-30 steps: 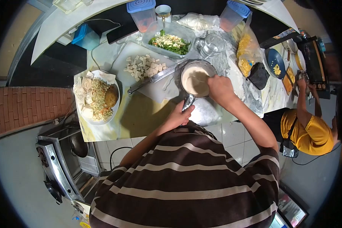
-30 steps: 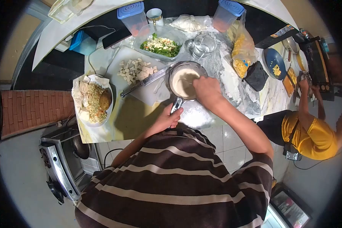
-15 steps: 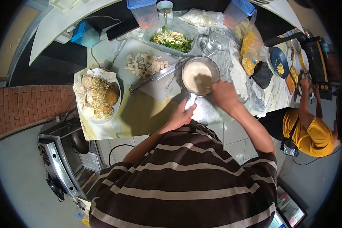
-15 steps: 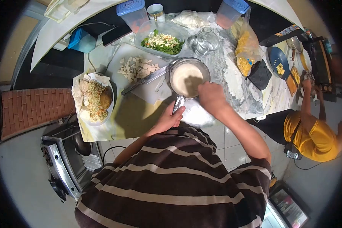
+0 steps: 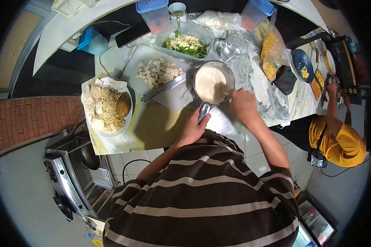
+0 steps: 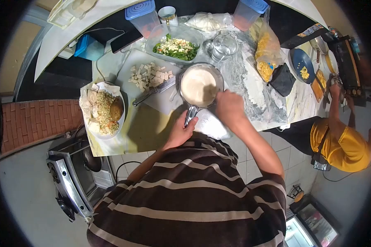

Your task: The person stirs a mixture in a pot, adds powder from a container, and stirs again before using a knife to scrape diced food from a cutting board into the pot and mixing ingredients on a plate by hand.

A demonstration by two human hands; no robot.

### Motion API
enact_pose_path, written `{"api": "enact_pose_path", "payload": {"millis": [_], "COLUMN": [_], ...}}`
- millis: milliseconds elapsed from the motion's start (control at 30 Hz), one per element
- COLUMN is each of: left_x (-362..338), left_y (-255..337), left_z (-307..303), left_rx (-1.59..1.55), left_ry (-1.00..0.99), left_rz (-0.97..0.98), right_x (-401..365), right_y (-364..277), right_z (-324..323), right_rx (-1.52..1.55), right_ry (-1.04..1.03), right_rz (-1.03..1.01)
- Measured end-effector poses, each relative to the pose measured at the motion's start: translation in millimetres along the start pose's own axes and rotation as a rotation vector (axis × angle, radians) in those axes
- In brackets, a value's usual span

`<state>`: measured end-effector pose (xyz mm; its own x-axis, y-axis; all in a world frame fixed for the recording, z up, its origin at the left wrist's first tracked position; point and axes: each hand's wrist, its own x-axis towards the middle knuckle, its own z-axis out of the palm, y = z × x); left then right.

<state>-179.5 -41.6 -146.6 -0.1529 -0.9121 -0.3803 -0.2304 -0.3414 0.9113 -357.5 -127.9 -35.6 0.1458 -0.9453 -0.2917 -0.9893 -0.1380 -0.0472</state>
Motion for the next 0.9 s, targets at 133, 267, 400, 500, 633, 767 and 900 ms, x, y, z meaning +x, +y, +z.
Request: {"api": "enact_pose_path", "payload": {"millis": [133,267,400,500,633,767,900], "left_x": [-7.4,-12.6,-22.1,-30.9,-39.3,-42.8,-44.4], "left_y": [13.5,43.3,60.3,82.6,84.7,92.8,93.0], "left_z": [-3.2,-19.2,-26.0,-39.4,-35.7,-41.5,-36.3], "left_rx": [0.067,0.012,-0.05,-0.098,-0.195,-0.216,-0.259], "left_ry": [0.009,-0.008,-0.04,-0.079,-0.089,-0.129,-0.135], "left_rz": [0.08,0.06,0.035,-0.09,-0.014,-0.095,-0.046], "right_x": [20.7,0.7,17.9,9.6,0.5,1.8,11.5], "right_y": [-0.7,5.0,7.6,-2.9,-3.3,-0.4,-1.1], "right_z": [3.9,-6.9,-17.6,-47.0,-52.4,-63.1,-74.6], "right_rx": [0.049,0.048,0.118,0.149,0.099,0.051,0.183], "right_ry": [0.034,0.06,0.037,0.063,-0.024,0.26,0.116], "right_rz": [-0.014,0.016,-0.109,0.047,-0.208,-0.051,-0.287]}}
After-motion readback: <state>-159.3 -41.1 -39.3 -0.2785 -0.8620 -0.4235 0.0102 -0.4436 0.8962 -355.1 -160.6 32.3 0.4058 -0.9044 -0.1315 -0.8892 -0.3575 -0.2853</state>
